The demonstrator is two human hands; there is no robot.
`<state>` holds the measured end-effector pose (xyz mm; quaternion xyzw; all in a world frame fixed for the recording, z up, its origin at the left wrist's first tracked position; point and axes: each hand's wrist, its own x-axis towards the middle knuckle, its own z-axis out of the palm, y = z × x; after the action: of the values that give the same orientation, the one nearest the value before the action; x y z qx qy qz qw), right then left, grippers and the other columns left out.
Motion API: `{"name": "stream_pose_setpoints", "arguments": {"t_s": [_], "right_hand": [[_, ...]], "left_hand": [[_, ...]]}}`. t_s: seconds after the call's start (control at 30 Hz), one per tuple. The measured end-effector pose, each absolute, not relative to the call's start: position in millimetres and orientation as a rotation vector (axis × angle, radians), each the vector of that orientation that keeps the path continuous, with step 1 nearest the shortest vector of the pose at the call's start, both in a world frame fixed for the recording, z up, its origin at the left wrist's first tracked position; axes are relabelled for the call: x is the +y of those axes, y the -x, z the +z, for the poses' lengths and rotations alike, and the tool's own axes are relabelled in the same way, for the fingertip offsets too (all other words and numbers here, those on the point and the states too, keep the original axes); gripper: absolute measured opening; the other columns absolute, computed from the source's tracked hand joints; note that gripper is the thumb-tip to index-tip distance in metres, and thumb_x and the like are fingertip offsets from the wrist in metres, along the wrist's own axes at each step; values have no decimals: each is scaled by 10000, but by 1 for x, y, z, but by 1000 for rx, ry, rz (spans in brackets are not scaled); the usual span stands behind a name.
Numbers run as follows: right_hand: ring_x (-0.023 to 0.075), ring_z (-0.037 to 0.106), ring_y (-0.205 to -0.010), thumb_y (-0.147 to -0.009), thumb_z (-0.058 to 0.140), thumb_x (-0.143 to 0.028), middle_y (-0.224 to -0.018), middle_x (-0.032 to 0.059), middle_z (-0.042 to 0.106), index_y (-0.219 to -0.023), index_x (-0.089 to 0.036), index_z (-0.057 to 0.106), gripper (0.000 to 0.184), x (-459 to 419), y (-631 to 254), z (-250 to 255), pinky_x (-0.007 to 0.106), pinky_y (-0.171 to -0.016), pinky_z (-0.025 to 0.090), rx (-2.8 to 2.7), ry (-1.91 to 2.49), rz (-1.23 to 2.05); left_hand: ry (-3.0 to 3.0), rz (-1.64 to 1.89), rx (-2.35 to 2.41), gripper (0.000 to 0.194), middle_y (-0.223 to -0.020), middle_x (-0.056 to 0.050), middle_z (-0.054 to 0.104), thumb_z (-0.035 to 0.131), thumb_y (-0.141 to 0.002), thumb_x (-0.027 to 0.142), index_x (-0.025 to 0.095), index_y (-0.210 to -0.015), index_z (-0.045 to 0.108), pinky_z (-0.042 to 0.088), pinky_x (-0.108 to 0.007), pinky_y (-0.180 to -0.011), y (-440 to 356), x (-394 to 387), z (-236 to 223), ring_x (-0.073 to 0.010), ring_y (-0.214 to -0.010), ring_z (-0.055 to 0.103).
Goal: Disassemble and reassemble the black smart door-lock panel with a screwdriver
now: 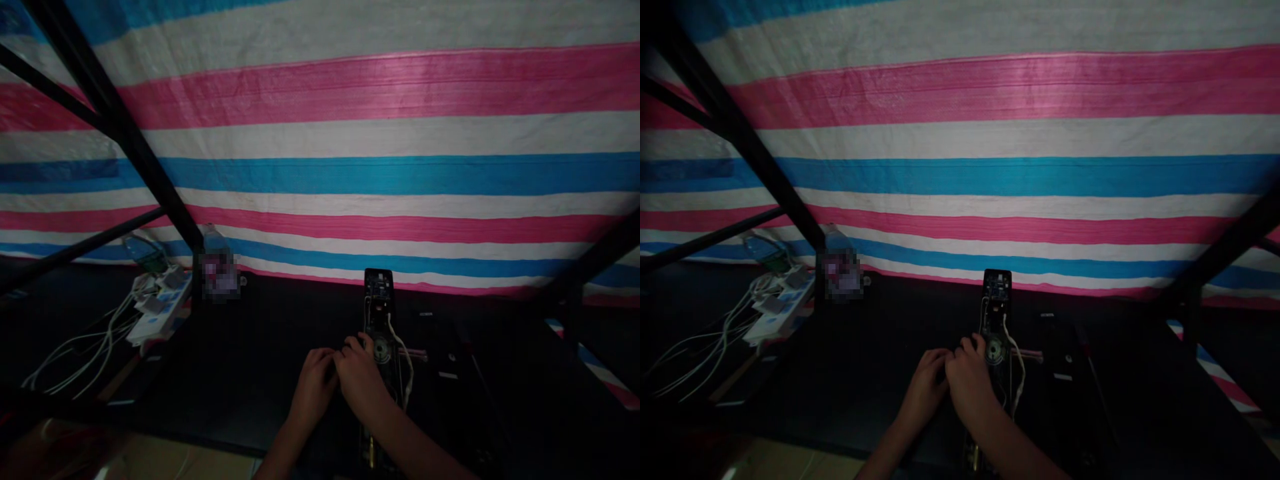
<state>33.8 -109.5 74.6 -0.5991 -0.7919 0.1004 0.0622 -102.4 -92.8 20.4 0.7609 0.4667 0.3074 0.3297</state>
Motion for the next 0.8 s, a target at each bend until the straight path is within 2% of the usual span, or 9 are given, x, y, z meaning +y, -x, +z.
{"name": "stream_pose_setpoints", "arguments": {"t_s": [0.37, 0.57, 0.8], "right_hand": [[235, 554, -1126, -936, 472, -84, -988, 97, 732, -1037, -139, 709, 264, -112, -38, 65, 452, -1138, 125, -2319, 1758, 271], [214, 586, -1021, -925, 510, -98, -949, 63, 726, -1011, -176, 697, 220, -112, -38, 61, 443, -1130, 171, -2298, 1752, 179], [239, 595, -986, -937, 514, -100, -943, 86, 718, -988, -157, 705, 205, -114, -32, 61, 455, -1119, 203, -2309, 1804, 32]], "left_hand": [[-2053, 764, 1209, 314, -1122, -100, 690, 590, -794, 73, 198, -1039, 742, 492, -452, -973, 103, -86, 18, -271, -1078, 597], [-2075, 760, 1197, 291, -1109, -95, 694, 595, -806, 84, 202, -1030, 739, 505, -453, -965, 105, -86, 20, -270, -1065, 607], [-2112, 764, 1226, 307, -1124, -101, 675, 562, -812, 67, 186, -1058, 702, 495, -450, -964, 102, -89, 19, -266, -1060, 592]]}}
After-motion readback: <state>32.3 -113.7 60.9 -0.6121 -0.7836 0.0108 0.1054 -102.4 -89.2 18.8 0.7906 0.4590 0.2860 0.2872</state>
